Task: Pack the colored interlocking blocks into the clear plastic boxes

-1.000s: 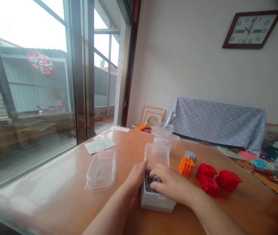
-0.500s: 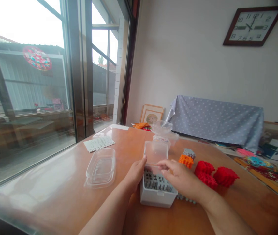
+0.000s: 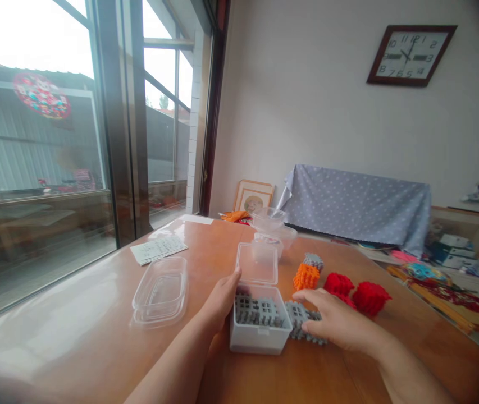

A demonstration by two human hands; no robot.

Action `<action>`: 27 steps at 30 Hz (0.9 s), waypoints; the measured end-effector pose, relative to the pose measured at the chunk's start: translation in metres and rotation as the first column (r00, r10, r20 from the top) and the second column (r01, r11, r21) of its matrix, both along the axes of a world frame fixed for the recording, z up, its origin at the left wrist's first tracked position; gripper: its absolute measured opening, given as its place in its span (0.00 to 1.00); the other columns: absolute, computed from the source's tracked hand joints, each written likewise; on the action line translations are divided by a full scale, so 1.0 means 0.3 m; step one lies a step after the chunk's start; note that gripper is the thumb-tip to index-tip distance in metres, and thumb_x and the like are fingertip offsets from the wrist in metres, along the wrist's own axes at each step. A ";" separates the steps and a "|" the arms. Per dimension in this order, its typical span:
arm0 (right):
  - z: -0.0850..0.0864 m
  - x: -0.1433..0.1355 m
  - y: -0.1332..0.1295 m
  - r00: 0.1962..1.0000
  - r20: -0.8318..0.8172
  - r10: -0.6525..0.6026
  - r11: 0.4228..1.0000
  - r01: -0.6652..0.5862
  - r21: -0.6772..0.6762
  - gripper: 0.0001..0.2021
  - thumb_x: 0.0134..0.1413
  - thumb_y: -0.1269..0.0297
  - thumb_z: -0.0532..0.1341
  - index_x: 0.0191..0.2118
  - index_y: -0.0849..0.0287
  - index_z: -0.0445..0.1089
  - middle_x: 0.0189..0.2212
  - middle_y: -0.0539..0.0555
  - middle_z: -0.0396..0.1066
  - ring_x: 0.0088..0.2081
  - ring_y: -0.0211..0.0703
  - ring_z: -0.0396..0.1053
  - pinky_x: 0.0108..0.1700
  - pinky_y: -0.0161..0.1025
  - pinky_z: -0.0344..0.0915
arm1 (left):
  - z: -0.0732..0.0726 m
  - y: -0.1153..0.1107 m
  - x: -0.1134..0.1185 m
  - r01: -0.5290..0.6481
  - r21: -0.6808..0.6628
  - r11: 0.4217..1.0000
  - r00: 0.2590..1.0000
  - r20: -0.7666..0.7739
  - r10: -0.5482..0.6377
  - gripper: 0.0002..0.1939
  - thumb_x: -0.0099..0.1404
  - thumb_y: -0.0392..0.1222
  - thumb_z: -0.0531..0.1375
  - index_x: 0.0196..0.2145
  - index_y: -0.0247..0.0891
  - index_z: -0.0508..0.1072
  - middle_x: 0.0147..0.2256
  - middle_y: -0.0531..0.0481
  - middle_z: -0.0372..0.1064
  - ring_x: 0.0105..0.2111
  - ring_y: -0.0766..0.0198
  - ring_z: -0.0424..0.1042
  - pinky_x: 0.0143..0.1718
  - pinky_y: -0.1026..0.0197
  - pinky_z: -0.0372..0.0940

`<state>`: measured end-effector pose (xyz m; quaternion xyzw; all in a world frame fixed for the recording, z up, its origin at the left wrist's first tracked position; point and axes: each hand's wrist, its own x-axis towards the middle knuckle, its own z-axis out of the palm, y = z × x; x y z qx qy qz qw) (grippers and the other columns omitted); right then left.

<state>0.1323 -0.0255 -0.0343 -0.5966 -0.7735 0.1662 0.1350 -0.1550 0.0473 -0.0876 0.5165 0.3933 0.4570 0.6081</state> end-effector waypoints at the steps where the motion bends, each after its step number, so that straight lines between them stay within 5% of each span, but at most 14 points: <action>1: -0.002 0.002 0.001 1.000 -0.005 0.000 1.000 0.000 0.004 0.28 0.49 0.60 0.66 0.59 0.54 0.71 0.55 0.58 0.71 0.55 0.55 0.69 0.61 0.47 0.61 | -0.003 0.001 0.000 0.007 -0.008 1.000 1.000 0.009 -0.007 0.36 0.65 0.72 0.51 0.26 0.34 0.76 0.26 0.47 0.75 0.26 0.61 0.70 0.33 0.60 0.62; 7: 0.037 -0.006 -0.010 0.997 -0.061 -0.038 0.996 0.043 0.074 0.25 0.51 0.59 0.66 0.56 0.53 0.71 0.53 0.57 0.72 0.54 0.55 0.68 0.58 0.48 0.62 | -0.013 0.009 -0.001 -0.004 -0.003 1.000 1.000 -0.013 0.004 0.36 0.65 0.73 0.51 0.28 0.34 0.76 0.27 0.45 0.76 0.28 0.59 0.72 0.34 0.59 0.63; 13: 0.111 -0.172 -0.021 0.996 -0.076 0.040 0.980 -0.024 0.199 0.20 0.52 0.61 0.66 0.52 0.51 0.73 0.52 0.56 0.72 0.54 0.51 0.68 0.59 0.47 0.62 | -0.011 0.012 0.001 -0.027 -0.003 1.000 0.999 -0.022 0.027 0.36 0.64 0.73 0.53 0.28 0.33 0.76 0.29 0.44 0.77 0.28 0.59 0.72 0.34 0.59 0.63; 23: 0.082 -0.283 0.006 0.988 0.102 0.119 0.953 -0.143 0.268 0.17 0.49 0.67 0.66 0.47 0.54 0.75 0.57 0.56 0.70 0.59 0.54 0.62 0.62 0.50 0.59 | -0.002 0.002 -0.002 -0.013 0.026 1.000 1.000 -0.029 0.013 0.38 0.63 0.74 0.51 0.28 0.33 0.77 0.29 0.42 0.76 0.28 0.57 0.72 0.33 0.58 0.62; 27: 0.085 -0.295 -0.006 0.988 0.106 0.112 0.948 -0.138 0.287 0.10 0.57 0.65 0.62 0.45 0.53 0.76 0.52 0.56 0.73 0.54 0.52 0.65 0.59 0.49 0.61 | -0.010 0.011 0.000 -0.005 0.048 0.999 1.000 -0.018 0.006 0.37 0.63 0.74 0.52 0.27 0.33 0.76 0.28 0.43 0.76 0.28 0.57 0.71 0.33 0.58 0.62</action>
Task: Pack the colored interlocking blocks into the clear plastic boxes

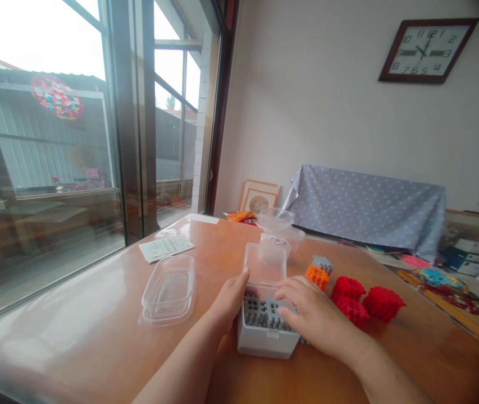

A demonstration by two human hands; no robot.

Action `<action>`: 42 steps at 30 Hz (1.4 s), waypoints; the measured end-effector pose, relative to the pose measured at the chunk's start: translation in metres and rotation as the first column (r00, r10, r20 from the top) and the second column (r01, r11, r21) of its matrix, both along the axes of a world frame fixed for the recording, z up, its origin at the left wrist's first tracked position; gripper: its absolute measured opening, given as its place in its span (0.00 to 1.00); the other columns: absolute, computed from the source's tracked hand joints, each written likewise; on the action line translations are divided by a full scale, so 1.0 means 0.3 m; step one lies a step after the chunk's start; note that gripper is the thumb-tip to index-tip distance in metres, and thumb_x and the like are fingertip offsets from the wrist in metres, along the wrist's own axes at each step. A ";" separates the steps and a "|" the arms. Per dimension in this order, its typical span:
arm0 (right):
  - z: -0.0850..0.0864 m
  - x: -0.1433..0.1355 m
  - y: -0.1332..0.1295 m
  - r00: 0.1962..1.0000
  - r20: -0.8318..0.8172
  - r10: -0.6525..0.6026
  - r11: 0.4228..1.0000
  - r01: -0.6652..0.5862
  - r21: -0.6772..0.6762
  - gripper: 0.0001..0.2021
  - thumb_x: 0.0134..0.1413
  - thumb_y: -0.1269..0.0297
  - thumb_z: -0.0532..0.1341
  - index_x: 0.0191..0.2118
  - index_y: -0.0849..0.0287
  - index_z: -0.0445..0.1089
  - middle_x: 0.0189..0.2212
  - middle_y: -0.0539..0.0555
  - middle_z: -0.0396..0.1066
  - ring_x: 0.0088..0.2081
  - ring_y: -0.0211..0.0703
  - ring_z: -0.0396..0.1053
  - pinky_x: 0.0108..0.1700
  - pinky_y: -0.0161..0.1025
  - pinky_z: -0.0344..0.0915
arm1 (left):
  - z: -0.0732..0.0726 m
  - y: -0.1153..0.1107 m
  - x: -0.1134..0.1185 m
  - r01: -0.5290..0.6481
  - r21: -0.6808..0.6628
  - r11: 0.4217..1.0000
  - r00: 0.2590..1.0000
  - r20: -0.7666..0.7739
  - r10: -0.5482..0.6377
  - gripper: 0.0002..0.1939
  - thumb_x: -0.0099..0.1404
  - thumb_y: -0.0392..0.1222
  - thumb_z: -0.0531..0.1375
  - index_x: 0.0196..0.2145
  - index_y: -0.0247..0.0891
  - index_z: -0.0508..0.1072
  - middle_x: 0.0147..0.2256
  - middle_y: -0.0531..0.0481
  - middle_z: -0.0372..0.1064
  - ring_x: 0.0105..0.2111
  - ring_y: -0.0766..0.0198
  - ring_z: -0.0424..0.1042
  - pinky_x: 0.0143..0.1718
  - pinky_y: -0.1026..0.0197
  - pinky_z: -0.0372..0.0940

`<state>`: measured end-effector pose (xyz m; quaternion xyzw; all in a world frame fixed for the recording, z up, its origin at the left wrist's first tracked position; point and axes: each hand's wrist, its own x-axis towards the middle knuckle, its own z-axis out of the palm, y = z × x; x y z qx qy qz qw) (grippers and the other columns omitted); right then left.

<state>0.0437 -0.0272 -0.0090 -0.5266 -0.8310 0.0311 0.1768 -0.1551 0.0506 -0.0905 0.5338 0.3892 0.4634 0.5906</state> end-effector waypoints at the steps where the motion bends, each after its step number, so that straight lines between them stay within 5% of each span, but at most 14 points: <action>1: 0.001 -0.007 -0.006 1.000 0.001 0.003 1.000 -0.003 -0.005 0.10 0.59 0.65 0.60 0.44 0.53 0.76 0.49 0.56 0.74 0.53 0.51 0.66 0.58 0.48 0.62 | -0.001 0.001 0.000 -0.005 0.003 1.000 1.000 -0.001 0.005 0.37 0.63 0.74 0.52 0.27 0.33 0.76 0.28 0.43 0.75 0.28 0.58 0.71 0.33 0.59 0.62; 10: 0.009 -0.017 -0.030 0.999 -0.027 -0.016 0.999 0.015 -0.039 0.16 0.65 0.64 0.54 0.53 0.49 0.74 0.47 0.56 0.74 0.49 0.50 0.70 0.54 0.47 0.64 | 0.016 -0.013 -0.001 -0.002 -0.017 1.000 1.000 0.007 0.002 0.37 0.63 0.74 0.52 0.27 0.33 0.76 0.28 0.44 0.76 0.28 0.59 0.71 0.34 0.59 0.62; 16: -0.005 0.195 -0.006 0.975 -0.156 -0.160 0.986 0.149 -0.079 0.20 0.62 0.59 0.57 0.57 0.54 0.72 0.53 0.59 0.73 0.55 0.51 0.69 0.59 0.48 0.63 | 0.023 -0.017 -0.005 -0.010 -0.036 0.999 1.000 -0.015 0.009 0.36 0.64 0.72 0.52 0.27 0.34 0.77 0.27 0.44 0.76 0.27 0.59 0.71 0.33 0.59 0.62; 24: -0.100 0.441 -0.048 0.973 0.028 -0.228 0.920 0.225 -0.321 0.34 0.47 0.57 0.67 0.62 0.56 0.69 0.63 0.60 0.66 0.65 0.61 0.60 0.67 0.53 0.54 | 0.027 -0.016 -0.002 -0.013 -0.048 0.999 1.000 0.003 0.013 0.33 0.64 0.70 0.54 0.26 0.35 0.76 0.28 0.45 0.77 0.27 0.59 0.71 0.33 0.60 0.61; 42: -0.125 0.451 -0.047 0.972 0.005 -0.236 0.928 0.227 -0.295 0.14 0.45 0.65 0.65 0.41 0.55 0.70 0.42 0.52 0.71 0.45 0.49 0.69 0.49 0.41 0.65 | 0.009 -0.007 -0.006 0.036 -0.065 0.997 0.999 0.000 -0.036 0.33 0.65 0.70 0.54 0.28 0.35 0.77 0.28 0.46 0.77 0.27 0.59 0.73 0.34 0.59 0.64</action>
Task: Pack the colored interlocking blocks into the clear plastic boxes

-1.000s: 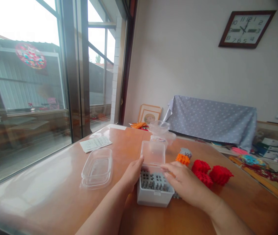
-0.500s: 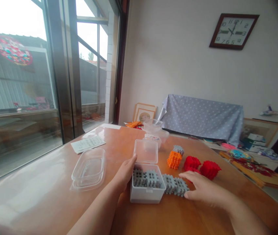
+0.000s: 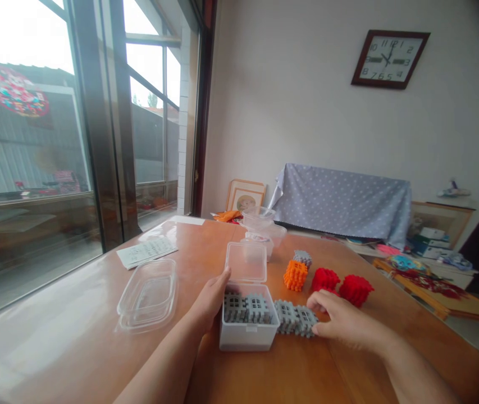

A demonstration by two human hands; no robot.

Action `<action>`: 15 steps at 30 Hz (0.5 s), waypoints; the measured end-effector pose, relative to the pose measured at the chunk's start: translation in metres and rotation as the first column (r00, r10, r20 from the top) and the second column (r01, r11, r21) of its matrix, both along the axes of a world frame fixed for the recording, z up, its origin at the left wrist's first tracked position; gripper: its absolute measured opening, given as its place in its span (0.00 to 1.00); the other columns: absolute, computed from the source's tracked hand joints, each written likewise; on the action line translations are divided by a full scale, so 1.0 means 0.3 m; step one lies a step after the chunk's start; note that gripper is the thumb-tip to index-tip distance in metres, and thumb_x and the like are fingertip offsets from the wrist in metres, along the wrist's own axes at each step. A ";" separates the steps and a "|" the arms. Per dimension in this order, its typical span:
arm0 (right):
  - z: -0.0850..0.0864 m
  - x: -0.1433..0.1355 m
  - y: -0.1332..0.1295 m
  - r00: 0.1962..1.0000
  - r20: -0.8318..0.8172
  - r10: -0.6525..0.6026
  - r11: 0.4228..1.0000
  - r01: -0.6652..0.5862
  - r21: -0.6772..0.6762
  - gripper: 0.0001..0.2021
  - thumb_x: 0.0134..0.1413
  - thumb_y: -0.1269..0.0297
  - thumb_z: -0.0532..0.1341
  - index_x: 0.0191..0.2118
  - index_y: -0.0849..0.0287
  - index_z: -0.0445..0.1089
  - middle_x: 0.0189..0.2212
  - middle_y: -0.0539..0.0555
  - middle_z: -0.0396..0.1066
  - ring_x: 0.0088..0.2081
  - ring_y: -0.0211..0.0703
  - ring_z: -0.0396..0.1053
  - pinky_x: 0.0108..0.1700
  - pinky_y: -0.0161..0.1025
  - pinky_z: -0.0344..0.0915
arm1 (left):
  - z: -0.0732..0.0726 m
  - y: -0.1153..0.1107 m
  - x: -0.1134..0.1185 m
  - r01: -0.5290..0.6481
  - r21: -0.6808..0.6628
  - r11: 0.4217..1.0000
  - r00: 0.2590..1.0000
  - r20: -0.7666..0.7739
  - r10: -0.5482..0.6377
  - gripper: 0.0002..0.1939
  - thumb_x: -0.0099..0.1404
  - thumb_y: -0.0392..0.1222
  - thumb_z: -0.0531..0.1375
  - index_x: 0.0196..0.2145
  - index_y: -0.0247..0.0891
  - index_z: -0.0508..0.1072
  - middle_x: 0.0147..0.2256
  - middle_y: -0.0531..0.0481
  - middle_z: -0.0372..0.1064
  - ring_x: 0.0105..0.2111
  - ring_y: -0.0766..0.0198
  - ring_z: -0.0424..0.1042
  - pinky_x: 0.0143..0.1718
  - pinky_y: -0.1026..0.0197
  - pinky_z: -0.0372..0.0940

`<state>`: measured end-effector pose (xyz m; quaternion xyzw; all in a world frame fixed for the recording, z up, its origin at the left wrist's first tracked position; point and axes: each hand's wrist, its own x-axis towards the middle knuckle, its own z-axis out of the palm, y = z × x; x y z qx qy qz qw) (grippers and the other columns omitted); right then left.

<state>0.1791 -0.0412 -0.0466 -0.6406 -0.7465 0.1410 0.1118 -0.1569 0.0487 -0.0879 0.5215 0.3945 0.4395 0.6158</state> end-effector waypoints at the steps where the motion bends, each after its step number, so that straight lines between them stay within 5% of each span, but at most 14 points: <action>1: 0.000 0.004 0.000 1.000 -0.003 0.001 1.000 -0.001 0.003 0.15 0.45 0.65 0.65 0.43 0.55 0.71 0.43 0.53 0.71 0.46 0.49 0.69 0.49 0.41 0.65 | -0.004 0.002 0.000 0.000 -0.001 1.000 1.000 0.003 0.000 0.33 0.65 0.70 0.54 0.28 0.36 0.77 0.28 0.46 0.77 0.27 0.58 0.73 0.34 0.59 0.64; 6: -0.002 0.009 0.010 0.998 -0.043 0.055 0.998 -0.054 0.018 0.31 0.45 0.64 0.66 0.59 0.55 0.68 0.55 0.57 0.69 0.57 0.53 0.66 0.60 0.45 0.60 | -0.011 0.007 -0.002 -0.002 -0.010 1.000 1.000 0.025 0.003 0.33 0.64 0.70 0.54 0.28 0.36 0.77 0.28 0.46 0.77 0.27 0.58 0.73 0.34 0.59 0.65; 15: 0.004 -0.003 0.008 0.996 -0.085 0.040 0.999 -0.041 -0.006 0.23 0.44 0.66 0.65 0.51 0.56 0.73 0.49 0.55 0.74 0.52 0.53 0.70 0.56 0.47 0.64 | 0.003 -0.003 0.000 0.006 -0.014 1.000 1.000 0.008 -0.006 0.35 0.64 0.72 0.53 0.30 0.35 0.78 0.28 0.44 0.78 0.25 0.59 0.71 0.32 0.59 0.64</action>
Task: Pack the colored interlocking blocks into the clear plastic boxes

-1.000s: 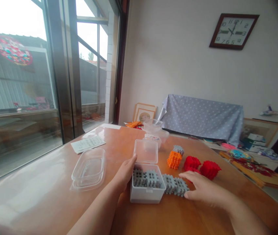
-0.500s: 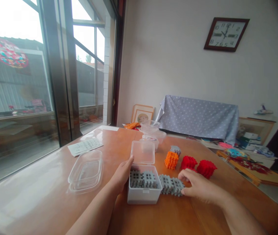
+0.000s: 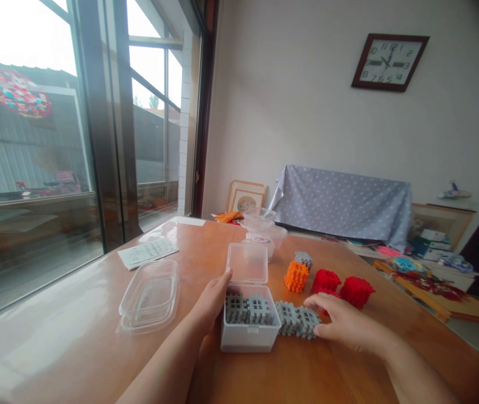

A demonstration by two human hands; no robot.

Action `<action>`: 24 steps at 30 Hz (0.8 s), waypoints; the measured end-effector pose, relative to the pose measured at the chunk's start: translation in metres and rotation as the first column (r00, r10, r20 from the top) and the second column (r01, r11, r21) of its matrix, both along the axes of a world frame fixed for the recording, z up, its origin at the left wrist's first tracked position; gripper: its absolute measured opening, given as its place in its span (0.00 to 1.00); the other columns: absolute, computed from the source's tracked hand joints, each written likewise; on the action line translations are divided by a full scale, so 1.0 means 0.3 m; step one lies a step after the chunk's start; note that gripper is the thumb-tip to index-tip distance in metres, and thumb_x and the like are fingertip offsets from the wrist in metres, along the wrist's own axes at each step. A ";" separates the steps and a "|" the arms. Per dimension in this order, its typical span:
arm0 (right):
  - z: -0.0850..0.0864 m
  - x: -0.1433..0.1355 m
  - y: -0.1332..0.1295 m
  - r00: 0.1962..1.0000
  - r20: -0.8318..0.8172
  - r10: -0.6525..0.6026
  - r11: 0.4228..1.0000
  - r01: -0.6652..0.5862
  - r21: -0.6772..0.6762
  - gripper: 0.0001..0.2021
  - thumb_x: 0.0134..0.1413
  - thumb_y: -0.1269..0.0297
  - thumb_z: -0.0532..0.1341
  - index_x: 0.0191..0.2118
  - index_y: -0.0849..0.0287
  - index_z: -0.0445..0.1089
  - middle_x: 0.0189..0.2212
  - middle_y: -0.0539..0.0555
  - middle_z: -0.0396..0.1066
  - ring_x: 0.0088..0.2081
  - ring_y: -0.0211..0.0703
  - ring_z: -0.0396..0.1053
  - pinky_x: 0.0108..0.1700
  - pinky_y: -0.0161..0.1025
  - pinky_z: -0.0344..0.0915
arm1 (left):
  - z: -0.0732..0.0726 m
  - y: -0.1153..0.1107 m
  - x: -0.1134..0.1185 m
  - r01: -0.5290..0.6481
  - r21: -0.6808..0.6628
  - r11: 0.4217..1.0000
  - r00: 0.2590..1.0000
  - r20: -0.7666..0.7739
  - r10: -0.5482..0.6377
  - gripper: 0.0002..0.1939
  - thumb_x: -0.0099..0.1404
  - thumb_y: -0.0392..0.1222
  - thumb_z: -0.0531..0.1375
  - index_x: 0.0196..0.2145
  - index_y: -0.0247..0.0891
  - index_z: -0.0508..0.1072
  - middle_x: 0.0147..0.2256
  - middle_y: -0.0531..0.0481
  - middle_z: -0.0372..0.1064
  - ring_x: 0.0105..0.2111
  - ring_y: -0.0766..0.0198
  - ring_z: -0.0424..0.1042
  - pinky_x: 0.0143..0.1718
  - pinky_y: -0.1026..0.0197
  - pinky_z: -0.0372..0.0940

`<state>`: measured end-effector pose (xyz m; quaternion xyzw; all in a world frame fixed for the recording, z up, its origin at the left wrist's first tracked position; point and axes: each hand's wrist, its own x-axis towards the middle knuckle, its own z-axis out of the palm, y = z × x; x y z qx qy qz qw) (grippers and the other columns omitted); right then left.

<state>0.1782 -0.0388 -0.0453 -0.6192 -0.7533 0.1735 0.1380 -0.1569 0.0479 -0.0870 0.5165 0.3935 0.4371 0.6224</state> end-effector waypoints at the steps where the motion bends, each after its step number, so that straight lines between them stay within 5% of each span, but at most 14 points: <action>1: 0.006 0.004 -0.003 1.000 0.000 -0.013 1.000 0.013 0.013 0.22 0.45 0.66 0.64 0.50 0.56 0.73 0.49 0.56 0.74 0.51 0.53 0.70 0.56 0.47 0.64 | 0.000 0.000 0.001 -0.007 0.004 1.000 1.000 0.001 0.007 0.35 0.64 0.72 0.53 0.30 0.35 0.78 0.29 0.44 0.78 0.26 0.59 0.71 0.32 0.59 0.63; 7: 0.078 -0.068 -0.005 0.994 -0.092 -0.056 0.989 0.068 0.131 0.21 0.51 0.59 0.64 0.52 0.56 0.72 0.52 0.58 0.73 0.55 0.55 0.69 0.59 0.50 0.63 | 0.007 -0.002 0.005 -0.061 0.046 0.997 0.998 -0.013 0.062 0.33 0.62 0.72 0.56 0.26 0.35 0.75 0.28 0.44 0.77 0.26 0.59 0.71 0.32 0.60 0.61; 14: 0.172 -0.376 0.010 0.984 -0.115 0.136 0.972 -0.111 0.205 0.18 0.52 0.59 0.66 0.50 0.53 0.73 0.50 0.56 0.73 0.52 0.52 0.69 0.56 0.47 0.64 | 0.002 -0.001 0.006 -0.058 0.036 0.998 0.998 -0.009 0.058 0.37 0.62 0.75 0.53 0.27 0.34 0.76 0.28 0.43 0.76 0.28 0.57 0.72 0.33 0.59 0.63; 19: 0.167 -0.528 0.040 0.977 -0.001 0.214 0.957 -0.210 0.198 0.16 0.50 0.62 0.68 0.47 0.54 0.73 0.45 0.53 0.73 0.47 0.49 0.70 0.53 0.42 0.64 | 0.013 -0.013 -0.001 0.002 0.071 0.998 0.996 0.085 -0.008 0.36 0.64 0.72 0.54 0.35 0.31 0.79 0.30 0.44 0.77 0.31 0.57 0.73 0.36 0.58 0.64; 24: 0.135 -0.572 0.060 0.972 0.006 0.233 0.954 -0.230 0.193 0.18 0.51 0.60 0.68 0.49 0.53 0.74 0.48 0.54 0.73 0.49 0.49 0.70 0.54 0.42 0.64 | 0.008 -0.011 -0.006 0.042 0.108 0.993 0.995 0.088 -0.051 0.36 0.65 0.71 0.54 0.36 0.30 0.80 0.32 0.44 0.79 0.34 0.54 0.75 0.40 0.57 0.66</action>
